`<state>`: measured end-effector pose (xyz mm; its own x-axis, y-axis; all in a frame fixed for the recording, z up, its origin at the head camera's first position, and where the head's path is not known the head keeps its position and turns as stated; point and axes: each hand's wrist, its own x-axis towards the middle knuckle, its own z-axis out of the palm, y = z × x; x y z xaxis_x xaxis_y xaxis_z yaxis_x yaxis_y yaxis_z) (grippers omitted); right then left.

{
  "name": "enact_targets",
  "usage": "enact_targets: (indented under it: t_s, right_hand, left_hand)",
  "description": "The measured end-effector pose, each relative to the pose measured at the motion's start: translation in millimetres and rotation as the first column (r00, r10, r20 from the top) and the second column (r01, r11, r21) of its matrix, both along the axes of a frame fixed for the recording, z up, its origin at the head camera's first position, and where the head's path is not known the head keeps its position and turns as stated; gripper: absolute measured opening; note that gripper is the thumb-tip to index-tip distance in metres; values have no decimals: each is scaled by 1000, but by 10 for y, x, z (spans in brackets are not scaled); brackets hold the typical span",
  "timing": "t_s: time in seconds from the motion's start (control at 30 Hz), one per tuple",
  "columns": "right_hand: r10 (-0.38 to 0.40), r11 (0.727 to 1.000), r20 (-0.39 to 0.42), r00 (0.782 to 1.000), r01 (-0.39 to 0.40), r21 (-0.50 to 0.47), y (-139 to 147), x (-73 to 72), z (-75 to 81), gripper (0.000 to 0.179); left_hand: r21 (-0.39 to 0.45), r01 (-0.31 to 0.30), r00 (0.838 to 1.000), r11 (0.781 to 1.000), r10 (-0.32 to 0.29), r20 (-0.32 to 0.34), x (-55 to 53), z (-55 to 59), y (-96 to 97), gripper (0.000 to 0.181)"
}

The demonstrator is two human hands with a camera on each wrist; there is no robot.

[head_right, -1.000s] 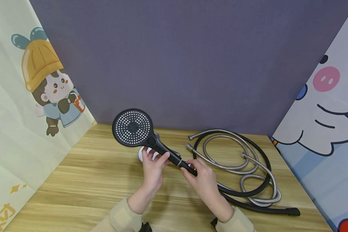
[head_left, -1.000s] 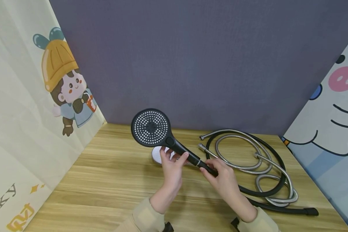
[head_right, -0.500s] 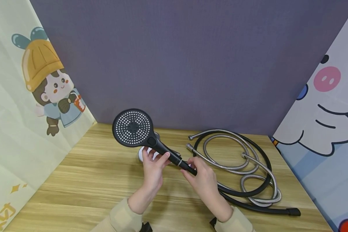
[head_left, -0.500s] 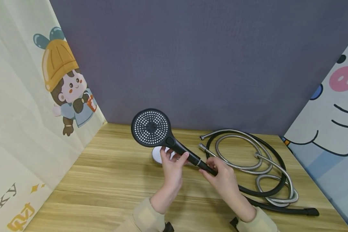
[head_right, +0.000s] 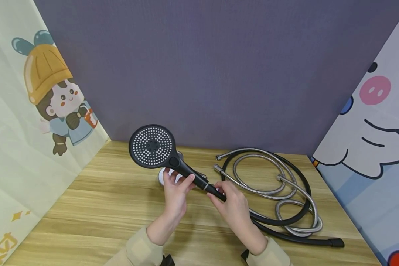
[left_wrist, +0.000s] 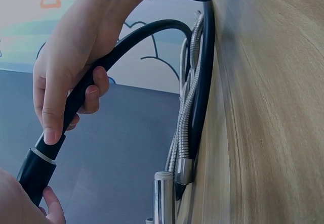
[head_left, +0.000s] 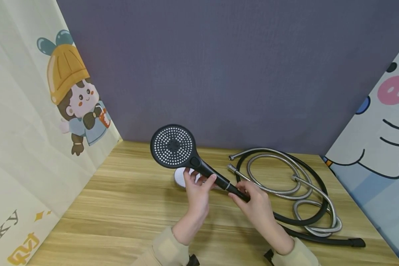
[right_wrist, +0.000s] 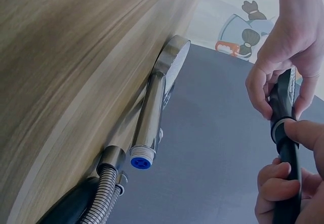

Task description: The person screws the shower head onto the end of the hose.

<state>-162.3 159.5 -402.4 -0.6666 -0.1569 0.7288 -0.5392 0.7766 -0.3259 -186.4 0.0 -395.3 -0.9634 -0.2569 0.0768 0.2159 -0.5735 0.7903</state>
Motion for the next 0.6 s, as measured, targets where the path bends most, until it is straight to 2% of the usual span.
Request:
enact_targets:
  t_s: [0.33, 0.6]
  right_hand:
    - [-2, 1000, -4, 1000, 2, 16, 4, -10, -11, 31]
    - [-17, 1000, 23, 1000, 17, 27, 0, 1, 2, 29]
  left_hand:
    - [2, 2, 1000, 1000, -2, -5, -1, 3, -1, 82]
    - [-4, 0, 1000, 1000, 0, 0, -4, 6, -3, 81]
